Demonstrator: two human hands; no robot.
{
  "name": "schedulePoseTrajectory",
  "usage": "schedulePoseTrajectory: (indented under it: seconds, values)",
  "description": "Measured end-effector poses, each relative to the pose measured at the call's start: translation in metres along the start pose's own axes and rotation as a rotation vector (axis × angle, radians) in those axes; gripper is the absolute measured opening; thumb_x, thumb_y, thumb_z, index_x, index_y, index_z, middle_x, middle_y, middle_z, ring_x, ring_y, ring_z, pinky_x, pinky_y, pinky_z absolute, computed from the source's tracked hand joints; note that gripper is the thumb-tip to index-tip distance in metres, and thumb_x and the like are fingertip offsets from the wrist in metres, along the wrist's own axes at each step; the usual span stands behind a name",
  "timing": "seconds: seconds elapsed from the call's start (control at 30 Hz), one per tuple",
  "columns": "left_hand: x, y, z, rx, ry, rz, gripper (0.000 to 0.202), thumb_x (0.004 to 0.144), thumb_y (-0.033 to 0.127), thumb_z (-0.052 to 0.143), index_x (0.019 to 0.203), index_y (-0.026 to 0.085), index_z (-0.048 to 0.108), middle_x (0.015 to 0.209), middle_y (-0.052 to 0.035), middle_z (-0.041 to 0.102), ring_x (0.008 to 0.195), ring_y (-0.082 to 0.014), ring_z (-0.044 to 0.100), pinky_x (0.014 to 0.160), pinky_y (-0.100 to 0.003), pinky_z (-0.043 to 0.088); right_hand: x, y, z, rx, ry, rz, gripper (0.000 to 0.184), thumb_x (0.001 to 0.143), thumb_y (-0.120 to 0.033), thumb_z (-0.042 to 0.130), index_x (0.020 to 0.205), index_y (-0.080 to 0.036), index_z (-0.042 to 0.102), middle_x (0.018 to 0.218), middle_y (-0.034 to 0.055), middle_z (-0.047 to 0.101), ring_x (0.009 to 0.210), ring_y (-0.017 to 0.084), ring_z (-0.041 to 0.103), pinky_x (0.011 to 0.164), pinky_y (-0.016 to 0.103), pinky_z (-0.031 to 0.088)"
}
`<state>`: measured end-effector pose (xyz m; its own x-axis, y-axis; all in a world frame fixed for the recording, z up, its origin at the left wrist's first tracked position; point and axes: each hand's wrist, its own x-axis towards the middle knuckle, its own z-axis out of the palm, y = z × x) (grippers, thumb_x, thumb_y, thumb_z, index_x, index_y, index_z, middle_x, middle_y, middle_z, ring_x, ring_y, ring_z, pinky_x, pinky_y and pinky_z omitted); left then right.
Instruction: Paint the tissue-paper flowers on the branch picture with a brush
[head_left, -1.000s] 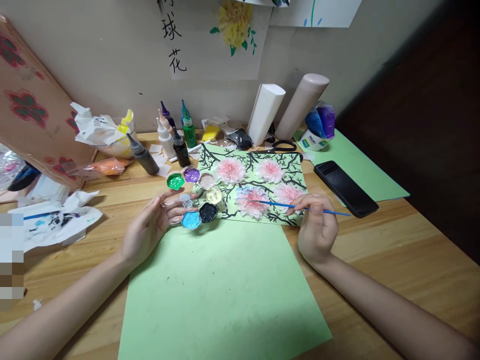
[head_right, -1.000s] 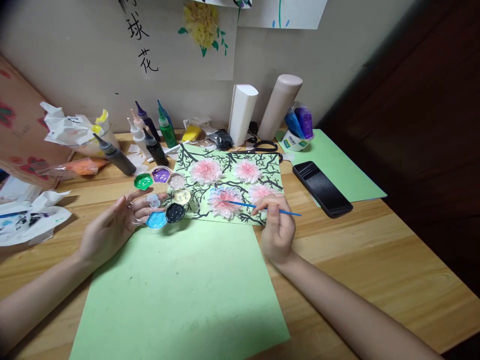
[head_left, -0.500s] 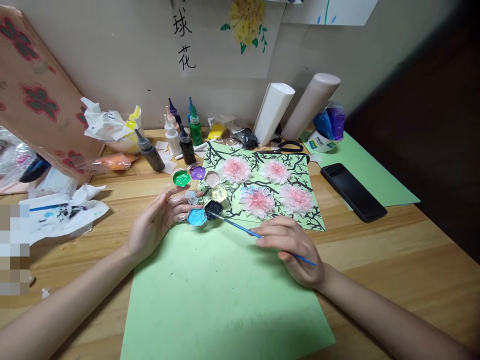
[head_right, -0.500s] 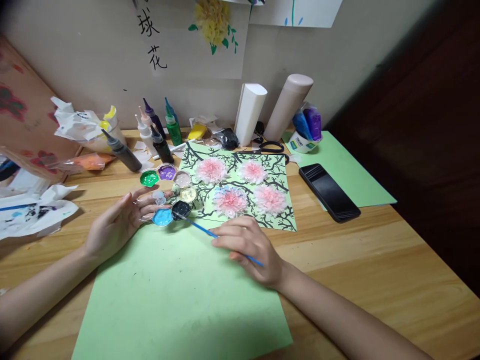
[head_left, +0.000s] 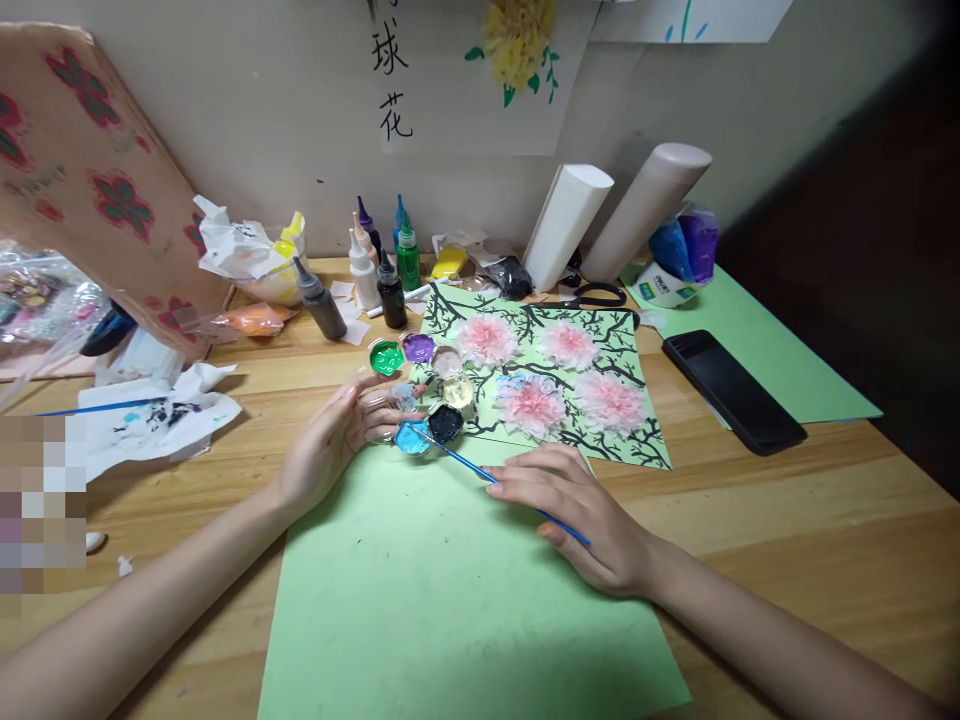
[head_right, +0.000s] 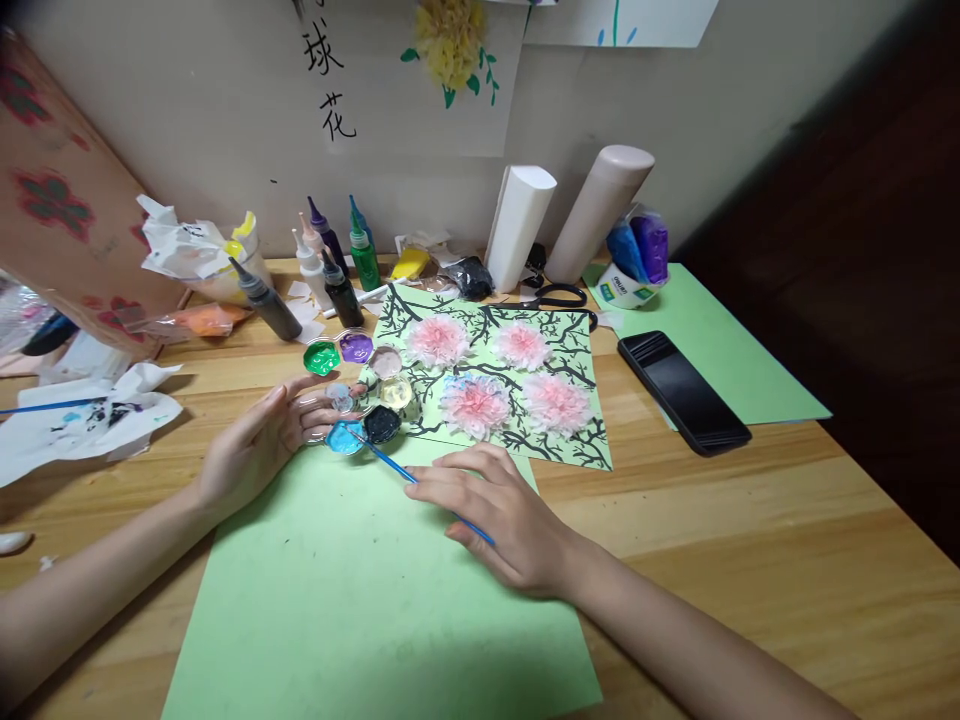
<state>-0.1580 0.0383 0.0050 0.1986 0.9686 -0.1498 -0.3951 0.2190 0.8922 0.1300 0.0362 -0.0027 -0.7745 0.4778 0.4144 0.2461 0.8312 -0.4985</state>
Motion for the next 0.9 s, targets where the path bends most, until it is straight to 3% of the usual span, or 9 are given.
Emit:
schedulePoseTrajectory:
  seconds: [0.17,0.33,0.43,0.63,0.9]
  values:
    - [0.000,0.001,0.001,0.002,0.011,0.001,0.034,0.095,0.035,0.035,0.118,0.017,0.053,0.119,-0.0100,0.063,0.105,-0.0257,0.062,0.086,-0.035,0.047,-0.007,0.003,-0.002,0.083,0.253,-0.004,0.037,0.095,-0.030,0.029,0.119,-0.020,0.055,0.104,0.0083,0.069,0.096,0.021,0.058,0.079,0.036,0.045]
    - [0.001,0.002,0.001,0.002,0.014,0.001,0.033,0.094,0.038,0.038,0.116,0.019,0.054,0.116,-0.0082,0.065,0.103,-0.0248,0.063,0.085,-0.033,0.048,-0.007,0.011,0.000,0.320,0.823,0.155,0.030,0.093,-0.029,0.034,0.087,-0.021,0.062,0.075,0.0035,0.067,0.072,0.020,0.058,0.070,0.035,0.041]
    - [0.000,0.002,0.001,0.009,0.032,-0.013,0.033,0.093,0.039,0.040,0.116,0.020,0.055,0.117,-0.0081,0.065,0.102,-0.0242,0.063,0.082,-0.031,0.048,0.000,0.015,-0.003,0.394,1.039,0.245,0.029,0.092,-0.027,0.036,0.075,-0.020,0.058,0.063,0.0007,0.058,0.057,0.017,0.054,0.062,0.034,0.039]
    - [0.000,0.002,0.002,0.003,0.048,-0.020,0.033,0.092,0.040,0.043,0.115,0.020,0.054,0.118,-0.0087,0.064,0.101,-0.0245,0.064,0.082,-0.031,0.048,0.000,0.022,-0.005,0.261,1.079,0.277,0.031,0.092,-0.029,0.037,0.068,-0.020,0.055,0.054,-0.0004,0.051,0.054,0.017,0.051,0.057,0.034,0.037]
    - [0.000,0.002,0.002,0.016,0.034,-0.024,0.034,0.092,0.041,0.041,0.116,0.020,0.054,0.120,-0.0091,0.063,0.103,-0.0254,0.063,0.084,-0.033,0.048,-0.002,0.026,-0.004,0.112,1.077,0.338,0.033,0.094,-0.033,0.036,0.069,-0.023,0.055,0.058,0.0002,0.050,0.056,0.018,0.052,0.057,0.034,0.039]
